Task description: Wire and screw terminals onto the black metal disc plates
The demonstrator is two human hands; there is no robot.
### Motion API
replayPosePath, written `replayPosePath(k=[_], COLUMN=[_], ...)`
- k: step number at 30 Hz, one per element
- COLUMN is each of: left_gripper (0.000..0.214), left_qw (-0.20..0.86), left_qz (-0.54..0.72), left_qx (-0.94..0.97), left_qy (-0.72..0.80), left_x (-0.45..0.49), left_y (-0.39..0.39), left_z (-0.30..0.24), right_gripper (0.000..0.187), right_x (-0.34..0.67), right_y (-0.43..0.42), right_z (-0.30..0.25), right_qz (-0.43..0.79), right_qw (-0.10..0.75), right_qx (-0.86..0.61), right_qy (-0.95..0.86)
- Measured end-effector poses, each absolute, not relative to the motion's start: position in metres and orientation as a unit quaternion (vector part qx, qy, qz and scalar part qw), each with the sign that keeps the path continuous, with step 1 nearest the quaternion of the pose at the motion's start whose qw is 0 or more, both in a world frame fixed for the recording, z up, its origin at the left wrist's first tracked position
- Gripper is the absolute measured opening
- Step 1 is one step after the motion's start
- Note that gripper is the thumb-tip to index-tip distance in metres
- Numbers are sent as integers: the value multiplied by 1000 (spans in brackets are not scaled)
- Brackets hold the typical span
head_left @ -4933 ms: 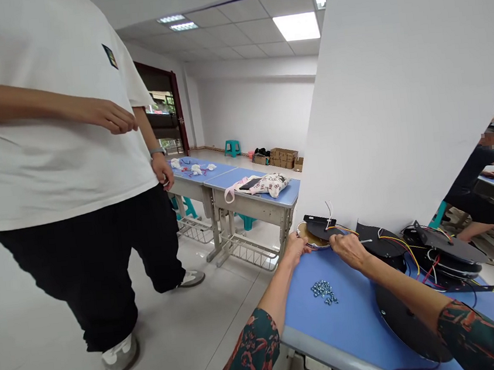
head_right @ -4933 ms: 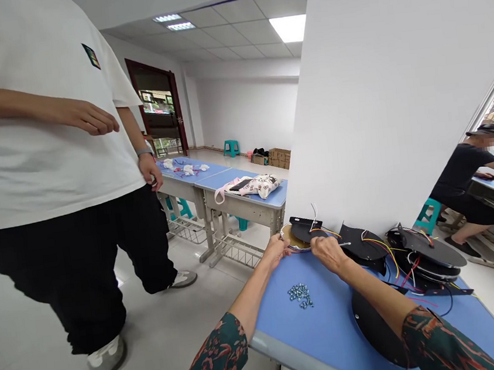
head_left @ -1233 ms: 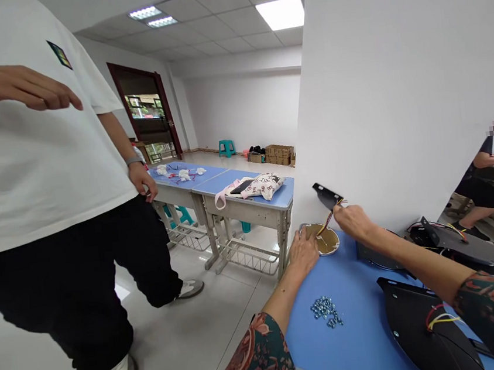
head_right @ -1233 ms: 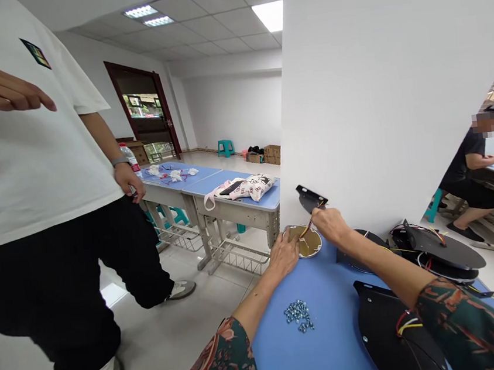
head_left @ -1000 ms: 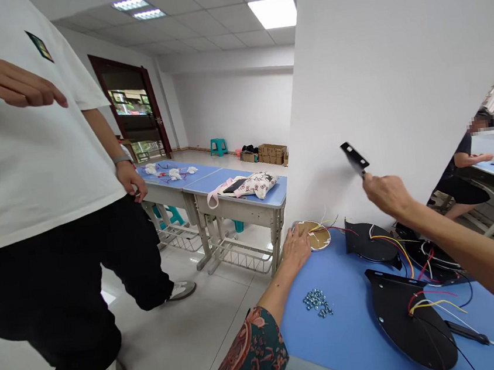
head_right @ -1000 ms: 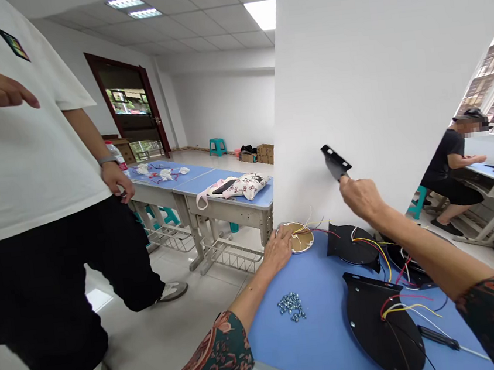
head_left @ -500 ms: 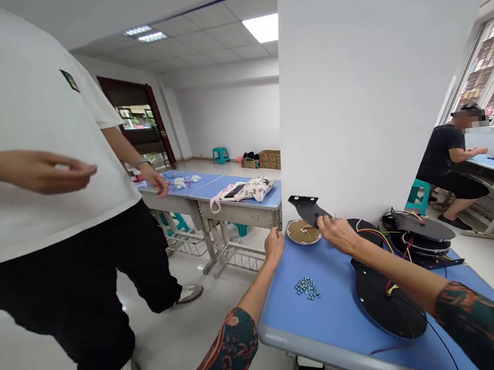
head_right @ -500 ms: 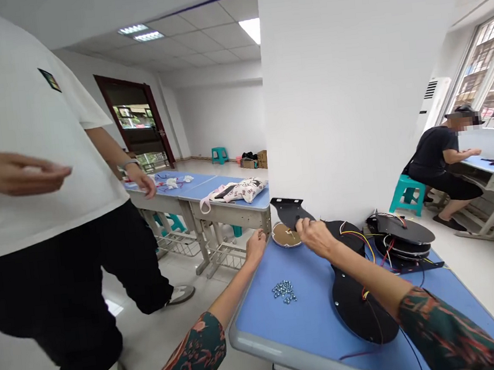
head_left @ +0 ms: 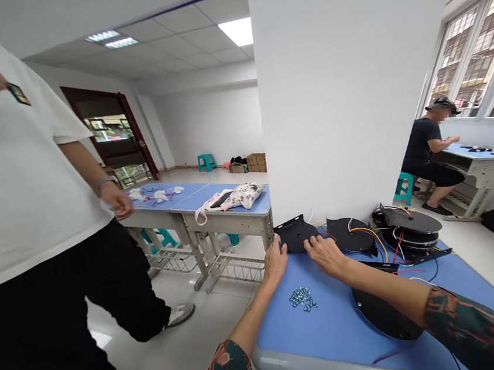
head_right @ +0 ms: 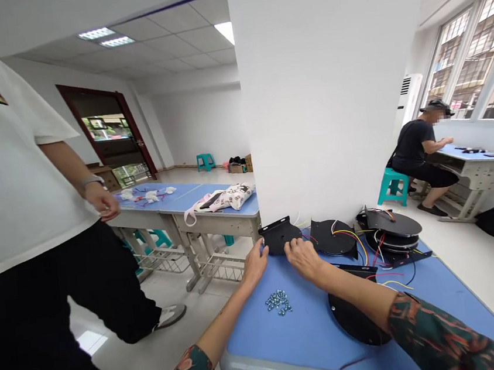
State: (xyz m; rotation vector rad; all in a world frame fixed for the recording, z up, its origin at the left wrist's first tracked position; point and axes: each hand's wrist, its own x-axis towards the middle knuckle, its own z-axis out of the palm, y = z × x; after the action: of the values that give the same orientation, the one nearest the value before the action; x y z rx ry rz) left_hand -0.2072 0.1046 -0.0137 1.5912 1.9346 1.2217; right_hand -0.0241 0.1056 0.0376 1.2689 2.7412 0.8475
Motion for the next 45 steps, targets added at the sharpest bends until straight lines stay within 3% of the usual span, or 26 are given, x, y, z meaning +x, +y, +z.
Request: replayPosePath(k=[6,11,16,22,24,29,33,39,45], left_gripper=[34,17,20,16,14,36,32,37,22], left_qw=[54,308,417,434,414,355,309,466,588], left_qz=[454,371,363,406,421,452,478,532,518], left_qx=[626,610,558,520,515,523,573,482,437], left_qy=[632,629,619,614,622,629,589,517,442], left_x=[-188,-138,-97,-81,-78,-64,-55,-57,-35], left_y=[84,95,121,134,135,134,128,126,126], left_z=[12,38,39,49,52,60,69,68,65], right_gripper=[16,34,40,19,21,28,29,28,24], right_x=[64,93,86,82,82,79,80,99,94], right_y=[97,112,123,129,128,125,127,127,111], right_z=[69,70,63,55,53,58,71,97,104], right_qz=[253,222,219,214,219,231,226,228,242], right_qw=[-36,21,38,64,67,61,60,48,49], right_qx=[479,490,471,407,401,434,468,513,488], right_qy=[840,843,854,886,887,869,852,827,837])
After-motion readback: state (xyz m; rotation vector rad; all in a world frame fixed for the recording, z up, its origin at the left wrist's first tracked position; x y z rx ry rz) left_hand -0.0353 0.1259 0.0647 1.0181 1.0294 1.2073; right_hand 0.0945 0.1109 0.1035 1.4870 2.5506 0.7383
